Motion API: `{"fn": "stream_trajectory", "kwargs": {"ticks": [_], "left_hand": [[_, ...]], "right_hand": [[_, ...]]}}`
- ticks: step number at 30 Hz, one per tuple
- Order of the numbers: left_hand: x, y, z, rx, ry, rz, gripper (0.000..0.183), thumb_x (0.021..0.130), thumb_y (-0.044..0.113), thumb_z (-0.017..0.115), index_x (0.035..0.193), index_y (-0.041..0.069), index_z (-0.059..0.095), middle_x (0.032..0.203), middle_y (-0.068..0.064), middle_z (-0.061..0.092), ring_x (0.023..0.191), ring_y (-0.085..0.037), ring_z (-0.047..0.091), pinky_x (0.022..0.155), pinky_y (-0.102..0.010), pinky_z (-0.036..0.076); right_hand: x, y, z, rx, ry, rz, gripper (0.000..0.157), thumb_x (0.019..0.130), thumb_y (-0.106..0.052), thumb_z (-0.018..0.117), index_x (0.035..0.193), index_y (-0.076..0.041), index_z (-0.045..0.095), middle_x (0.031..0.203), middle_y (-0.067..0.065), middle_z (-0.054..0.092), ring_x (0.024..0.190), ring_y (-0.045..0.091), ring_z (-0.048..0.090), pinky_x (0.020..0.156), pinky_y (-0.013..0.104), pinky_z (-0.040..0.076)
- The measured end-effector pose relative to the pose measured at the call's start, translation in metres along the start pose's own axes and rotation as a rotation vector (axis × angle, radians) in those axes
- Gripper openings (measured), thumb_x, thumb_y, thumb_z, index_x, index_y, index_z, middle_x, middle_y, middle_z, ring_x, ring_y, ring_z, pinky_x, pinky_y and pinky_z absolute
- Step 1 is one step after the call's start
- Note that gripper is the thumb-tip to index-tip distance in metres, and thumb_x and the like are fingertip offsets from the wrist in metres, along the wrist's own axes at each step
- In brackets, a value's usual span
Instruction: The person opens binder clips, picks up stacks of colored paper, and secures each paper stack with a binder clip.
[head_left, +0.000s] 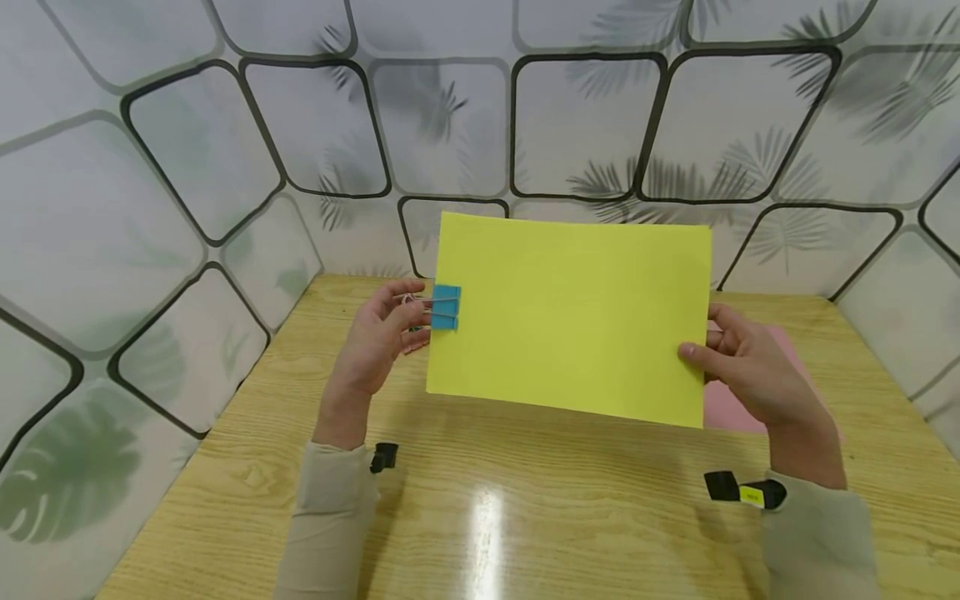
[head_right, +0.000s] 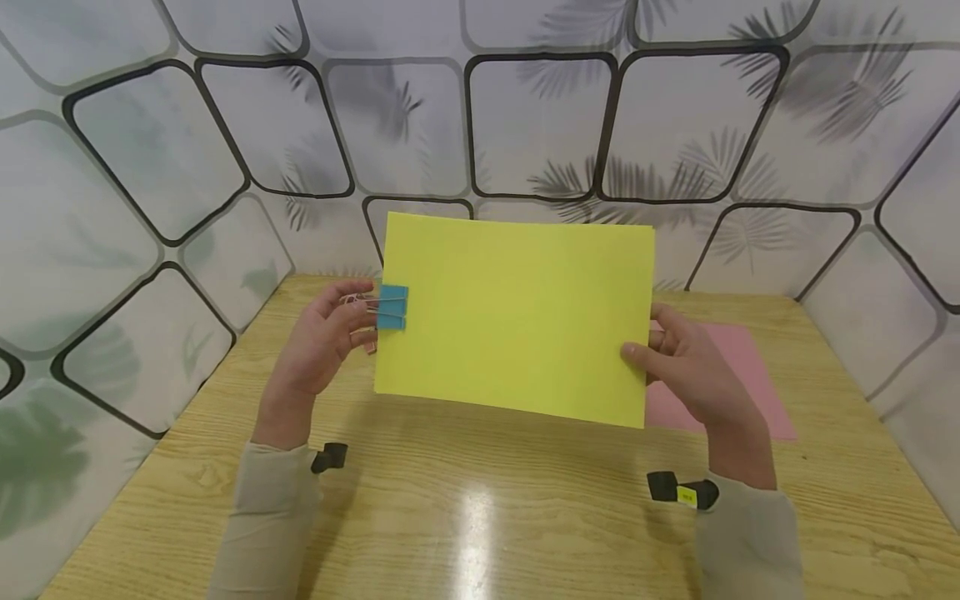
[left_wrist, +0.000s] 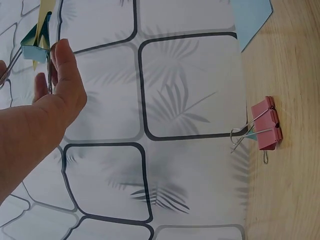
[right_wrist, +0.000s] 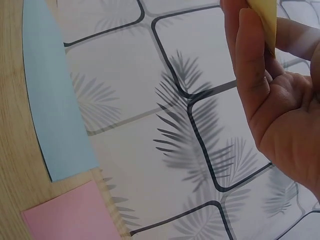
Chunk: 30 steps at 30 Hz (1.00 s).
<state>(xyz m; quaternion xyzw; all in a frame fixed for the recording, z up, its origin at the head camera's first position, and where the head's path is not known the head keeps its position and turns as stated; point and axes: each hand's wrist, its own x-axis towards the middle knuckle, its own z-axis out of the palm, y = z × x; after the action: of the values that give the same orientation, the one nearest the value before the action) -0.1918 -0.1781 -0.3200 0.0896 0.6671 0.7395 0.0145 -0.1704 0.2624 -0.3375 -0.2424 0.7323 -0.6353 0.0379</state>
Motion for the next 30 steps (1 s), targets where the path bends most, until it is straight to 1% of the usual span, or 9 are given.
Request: {"fn": "stream_trajectory", "kwargs": {"ticks": [4,5,7,11,13,19,24,27,30], "left_hand": [[-0.003,-0.002,0.000,0.023,0.002,0.024,0.008,0.103,0.009,0.049,0.107,0.007,0.056,0.106,-0.001,0.059,0.090,-0.015,0.062,0.084,-0.029,0.055],[-0.003,-0.002,0.001,0.025,0.002,0.028,0.007,0.103,0.009,0.050,0.102,0.010,0.057,0.104,0.000,0.060,0.090,-0.015,0.063,0.084,-0.030,0.055],[-0.004,-0.002,0.001,0.025,0.006,0.030,0.012,0.103,0.009,0.050,0.094,0.013,0.058,0.102,0.001,0.061,0.089,-0.015,0.063,0.084,-0.030,0.055],[-0.007,-0.003,0.003,0.046,0.006,0.026,0.015,0.104,0.010,0.050,0.093,0.014,0.059,0.100,0.000,0.060,0.090,-0.015,0.062,0.084,-0.030,0.055],[-0.008,-0.003,0.003,0.059,0.011,0.015,0.014,0.104,0.011,0.051,0.093,0.013,0.059,0.099,0.000,0.059,0.091,-0.015,0.062,0.085,-0.032,0.055],[-0.012,-0.003,0.005,0.085,0.017,-0.011,0.013,0.104,0.014,0.052,0.094,0.014,0.060,0.104,0.000,0.060,0.093,-0.016,0.060,0.089,-0.038,0.054],[-0.014,-0.005,0.006,0.121,0.017,-0.024,0.013,0.103,0.013,0.053,0.094,0.014,0.061,0.101,0.002,0.061,0.093,-0.015,0.061,0.090,-0.038,0.053],[-0.014,-0.006,0.006,0.145,0.015,-0.035,0.013,0.103,0.012,0.053,0.093,0.014,0.061,0.099,0.002,0.059,0.095,-0.017,0.061,0.094,-0.044,0.051],[-0.015,-0.008,0.006,0.158,0.010,-0.048,0.012,0.103,0.011,0.052,0.094,0.012,0.060,0.103,0.001,0.058,0.097,-0.018,0.060,0.099,-0.051,0.048]], "right_hand": [[-0.002,-0.001,-0.002,0.003,-0.018,0.013,0.031,0.101,0.005,0.050,0.130,-0.006,0.048,0.101,0.005,0.075,0.082,0.020,0.074,0.063,0.033,0.059],[-0.002,-0.001,-0.003,0.001,-0.024,0.014,0.031,0.101,0.005,0.050,0.130,-0.006,0.048,0.101,0.005,0.075,0.083,0.020,0.074,0.064,0.034,0.059],[-0.003,0.000,-0.004,-0.003,-0.038,0.022,0.031,0.101,0.004,0.050,0.131,-0.005,0.048,0.102,0.006,0.075,0.084,0.021,0.074,0.065,0.034,0.059],[-0.005,0.000,-0.006,-0.045,-0.056,0.064,0.031,0.102,0.000,0.051,0.133,-0.004,0.047,0.103,0.005,0.075,0.085,0.022,0.073,0.066,0.037,0.059],[-0.006,0.001,-0.007,-0.055,-0.065,0.079,0.031,0.102,-0.001,0.051,0.133,-0.002,0.047,0.103,0.005,0.075,0.086,0.023,0.073,0.067,0.038,0.059],[-0.007,0.004,-0.010,-0.077,-0.084,0.081,0.037,0.103,-0.003,0.050,0.138,0.007,0.042,0.107,0.004,0.074,0.089,0.022,0.073,0.067,0.039,0.059],[-0.009,0.004,-0.012,-0.116,-0.101,0.102,0.041,0.103,-0.005,0.051,0.140,0.010,0.039,0.106,0.003,0.074,0.089,0.021,0.073,0.067,0.040,0.059],[-0.010,0.005,-0.012,-0.129,-0.114,0.110,0.043,0.103,-0.005,0.051,0.141,0.010,0.037,0.106,0.003,0.074,0.089,0.022,0.073,0.067,0.040,0.059],[-0.012,0.006,-0.013,-0.122,-0.128,0.110,0.045,0.103,-0.005,0.051,0.142,0.010,0.035,0.107,0.006,0.074,0.090,0.024,0.073,0.067,0.042,0.059]]}}
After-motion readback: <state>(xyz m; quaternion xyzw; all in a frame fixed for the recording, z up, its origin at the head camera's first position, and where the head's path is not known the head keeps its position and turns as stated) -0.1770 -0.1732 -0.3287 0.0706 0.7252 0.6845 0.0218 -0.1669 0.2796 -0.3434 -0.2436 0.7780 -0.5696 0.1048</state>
